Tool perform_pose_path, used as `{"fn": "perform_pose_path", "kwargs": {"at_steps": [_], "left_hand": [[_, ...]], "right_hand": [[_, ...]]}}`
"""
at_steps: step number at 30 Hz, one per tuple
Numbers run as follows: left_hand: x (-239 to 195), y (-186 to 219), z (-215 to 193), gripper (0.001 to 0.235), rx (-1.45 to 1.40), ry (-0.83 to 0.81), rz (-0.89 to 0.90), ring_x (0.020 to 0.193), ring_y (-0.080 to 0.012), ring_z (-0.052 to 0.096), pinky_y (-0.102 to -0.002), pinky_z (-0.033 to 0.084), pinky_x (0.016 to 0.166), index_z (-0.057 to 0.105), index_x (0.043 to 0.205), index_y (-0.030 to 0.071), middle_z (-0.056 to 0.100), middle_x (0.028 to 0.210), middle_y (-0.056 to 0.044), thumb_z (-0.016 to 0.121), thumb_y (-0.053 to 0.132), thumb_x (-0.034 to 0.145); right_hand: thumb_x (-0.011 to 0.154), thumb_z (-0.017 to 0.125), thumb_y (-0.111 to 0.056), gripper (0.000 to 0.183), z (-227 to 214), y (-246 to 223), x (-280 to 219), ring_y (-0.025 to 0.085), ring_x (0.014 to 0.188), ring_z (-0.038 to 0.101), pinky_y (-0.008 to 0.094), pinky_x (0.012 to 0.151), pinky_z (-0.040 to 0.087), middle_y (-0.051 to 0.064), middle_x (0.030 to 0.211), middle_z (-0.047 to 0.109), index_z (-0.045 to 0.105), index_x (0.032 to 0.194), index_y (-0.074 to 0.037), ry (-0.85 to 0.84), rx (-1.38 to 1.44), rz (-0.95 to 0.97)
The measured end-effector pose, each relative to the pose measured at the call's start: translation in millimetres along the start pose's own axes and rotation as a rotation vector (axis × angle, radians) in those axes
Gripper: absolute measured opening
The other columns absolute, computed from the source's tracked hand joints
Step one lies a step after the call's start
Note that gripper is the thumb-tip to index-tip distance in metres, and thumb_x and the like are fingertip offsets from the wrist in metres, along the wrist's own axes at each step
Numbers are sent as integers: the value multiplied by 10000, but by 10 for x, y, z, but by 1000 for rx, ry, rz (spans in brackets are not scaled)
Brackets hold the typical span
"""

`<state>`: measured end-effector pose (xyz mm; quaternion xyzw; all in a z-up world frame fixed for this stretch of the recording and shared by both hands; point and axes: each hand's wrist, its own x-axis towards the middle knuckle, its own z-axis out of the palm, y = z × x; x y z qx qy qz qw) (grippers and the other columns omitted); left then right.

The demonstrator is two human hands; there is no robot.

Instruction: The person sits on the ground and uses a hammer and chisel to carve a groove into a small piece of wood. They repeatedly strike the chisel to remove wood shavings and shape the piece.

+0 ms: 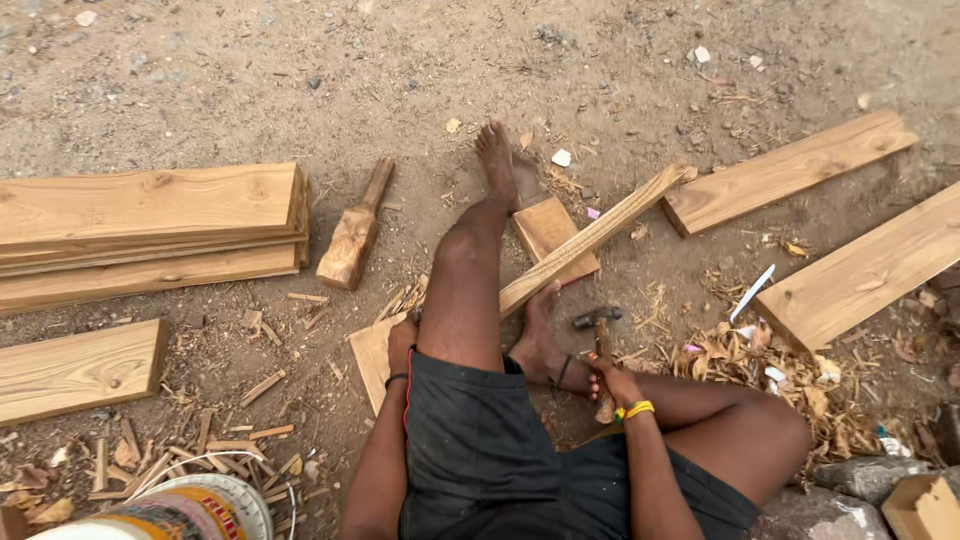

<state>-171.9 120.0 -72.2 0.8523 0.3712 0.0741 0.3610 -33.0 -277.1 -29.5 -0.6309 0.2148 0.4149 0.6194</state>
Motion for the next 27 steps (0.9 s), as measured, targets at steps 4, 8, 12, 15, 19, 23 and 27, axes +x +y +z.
{"fn": "perform_pose_path", "kwargs": {"at_steps": [4,8,12,15,19,23,27], "left_hand": [[-83,92,6,280,-57,72,-19,906,-468,693,-529,535,779,693,1005,10,704,912,-298,606,272,953],[-144,236,-86,262,-194,123,-65,828,-389,749,-486,562,767,705,965,29,754,849,-207,606,271,954],[-151,218,-93,303,-168,216,-44,808,-407,722,-499,553,755,719,938,18,734,833,-223,629,303,994],[-155,161,-64,308,-151,303,-18,804,-432,698,-508,543,728,724,948,13,714,836,-247,641,303,1008],[-122,181,-37,258,-247,348,-84,751,-362,740,-477,564,715,722,979,42,740,792,-183,622,280,984],[-170,192,-65,215,-313,383,-46,711,-314,742,-442,568,679,688,948,27,739,736,-142,587,208,1003],[-219,192,-51,204,-1025,455,-182,751,-172,756,-326,610,607,642,983,44,725,849,-57,559,215,1057]], "right_hand": [[897,775,-350,359,-17,3,-20,193,507,536,376,471,492,67,651,584,595,865,-41,9,-36,-77],[895,768,-357,333,-32,-56,-52,152,503,510,347,465,476,29,651,550,568,901,-91,-102,93,-39],[902,749,-311,301,-66,-47,-75,163,520,518,358,482,485,50,684,570,598,963,-58,-17,122,-57],[940,730,-342,323,-70,-52,-41,156,532,507,349,486,477,43,689,553,557,957,-70,-23,91,-51],[911,703,-312,201,-152,3,37,133,527,477,320,478,440,13,671,535,607,983,-151,-64,81,-22],[974,686,-325,250,-254,42,146,136,537,476,317,477,438,18,688,521,543,937,-124,-99,21,-24],[976,678,-296,195,-447,109,203,119,548,482,292,491,440,0,704,524,568,992,-137,-123,87,23]]}}
